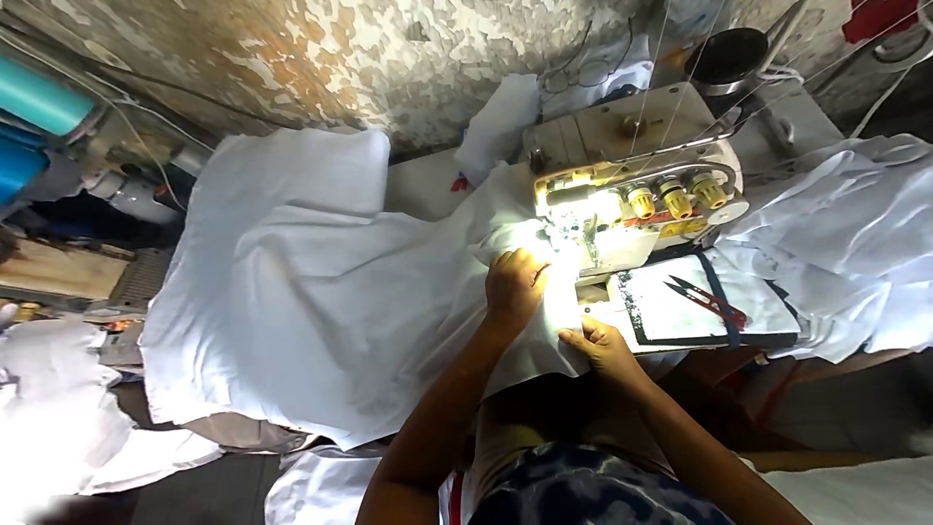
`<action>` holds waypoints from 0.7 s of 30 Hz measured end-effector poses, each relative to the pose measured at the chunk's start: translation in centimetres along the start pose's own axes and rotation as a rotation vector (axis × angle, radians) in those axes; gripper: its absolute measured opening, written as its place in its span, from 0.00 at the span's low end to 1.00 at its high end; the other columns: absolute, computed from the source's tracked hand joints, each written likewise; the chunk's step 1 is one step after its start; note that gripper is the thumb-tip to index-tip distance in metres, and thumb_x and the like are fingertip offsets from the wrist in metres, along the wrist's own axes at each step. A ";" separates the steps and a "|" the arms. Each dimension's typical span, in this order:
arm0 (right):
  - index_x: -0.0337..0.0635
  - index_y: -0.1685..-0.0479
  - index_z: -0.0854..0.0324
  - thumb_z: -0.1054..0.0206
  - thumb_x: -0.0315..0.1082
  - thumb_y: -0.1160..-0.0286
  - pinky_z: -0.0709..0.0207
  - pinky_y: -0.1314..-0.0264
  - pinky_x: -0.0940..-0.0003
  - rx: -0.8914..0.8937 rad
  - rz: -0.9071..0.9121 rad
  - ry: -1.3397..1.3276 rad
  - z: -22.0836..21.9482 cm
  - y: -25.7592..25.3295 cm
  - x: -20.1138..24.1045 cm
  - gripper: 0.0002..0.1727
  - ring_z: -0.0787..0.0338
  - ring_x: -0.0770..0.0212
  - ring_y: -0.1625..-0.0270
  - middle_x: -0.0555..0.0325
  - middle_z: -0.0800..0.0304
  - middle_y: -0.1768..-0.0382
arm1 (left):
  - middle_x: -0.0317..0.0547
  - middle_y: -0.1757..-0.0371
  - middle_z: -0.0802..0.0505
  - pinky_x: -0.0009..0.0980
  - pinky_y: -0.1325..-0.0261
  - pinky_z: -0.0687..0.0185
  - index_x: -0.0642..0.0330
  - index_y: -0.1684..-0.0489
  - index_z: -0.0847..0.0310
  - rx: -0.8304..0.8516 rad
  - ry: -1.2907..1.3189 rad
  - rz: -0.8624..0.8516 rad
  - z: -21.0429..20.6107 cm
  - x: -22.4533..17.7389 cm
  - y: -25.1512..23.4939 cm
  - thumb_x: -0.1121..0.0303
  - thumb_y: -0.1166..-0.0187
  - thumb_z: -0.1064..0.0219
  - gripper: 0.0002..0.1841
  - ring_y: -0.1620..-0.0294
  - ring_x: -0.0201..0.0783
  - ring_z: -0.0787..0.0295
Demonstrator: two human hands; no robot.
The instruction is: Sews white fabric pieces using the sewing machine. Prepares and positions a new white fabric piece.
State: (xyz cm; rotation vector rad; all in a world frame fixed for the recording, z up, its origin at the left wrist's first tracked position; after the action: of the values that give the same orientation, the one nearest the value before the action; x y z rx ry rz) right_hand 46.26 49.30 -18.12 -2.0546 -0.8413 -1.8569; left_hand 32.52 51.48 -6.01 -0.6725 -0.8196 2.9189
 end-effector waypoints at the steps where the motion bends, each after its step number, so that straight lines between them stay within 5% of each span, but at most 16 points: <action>1: 0.38 0.60 0.14 0.32 0.29 0.20 0.17 0.59 0.82 -0.003 0.002 -0.001 0.0 0.0 0.0 0.05 0.11 0.80 0.68 0.67 0.09 0.71 | 0.50 0.74 0.13 0.43 0.58 0.24 0.62 0.70 0.06 -0.007 0.000 0.000 0.0 0.0 0.0 0.72 0.28 0.29 0.06 0.68 0.48 0.15; 14: 0.37 0.59 0.15 0.32 0.28 0.20 0.16 0.59 0.81 -0.004 -0.019 -0.005 -0.2 -0.1 0.1 0.03 0.10 0.79 0.68 0.66 0.08 0.71 | 0.52 0.69 0.08 0.49 0.54 0.24 0.65 0.66 0.08 0.086 0.044 0.135 -0.2 0.4 -1.0 0.77 0.30 0.30 0.04 0.63 0.50 0.10; 17: 0.37 0.59 0.15 0.33 0.28 0.20 0.16 0.58 0.81 -0.006 -0.017 0.005 -0.1 -0.1 0.2 0.04 0.10 0.79 0.67 0.66 0.08 0.71 | 0.53 0.69 0.10 0.50 0.55 0.21 0.63 0.68 0.06 0.017 -0.014 0.029 -0.1 -0.2 -0.6 0.74 0.30 0.27 0.04 0.62 0.52 0.11; 21: 0.38 0.61 0.15 0.37 0.31 0.16 0.19 0.59 0.83 0.007 0.022 0.033 0.1 0.0 0.3 0.08 0.14 0.81 0.68 0.68 0.11 0.72 | 0.55 0.51 0.06 0.51 0.43 0.18 0.59 0.66 0.06 -0.014 -0.129 -0.133 -0.6 -0.7 1.9 0.68 0.26 0.29 0.07 0.46 0.55 0.09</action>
State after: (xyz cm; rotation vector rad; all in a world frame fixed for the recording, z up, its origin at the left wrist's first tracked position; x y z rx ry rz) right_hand 46.36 49.44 -17.82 -2.0148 -0.8128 -1.8688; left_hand 33.59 50.02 -7.14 -0.4162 -0.8616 2.8624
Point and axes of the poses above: each hand's wrist, its own y-axis away from the middle knuckle, its own z-axis out of the back of the hand, x = y × z, the point moved 9 cm from there along -y, towards the middle knuckle
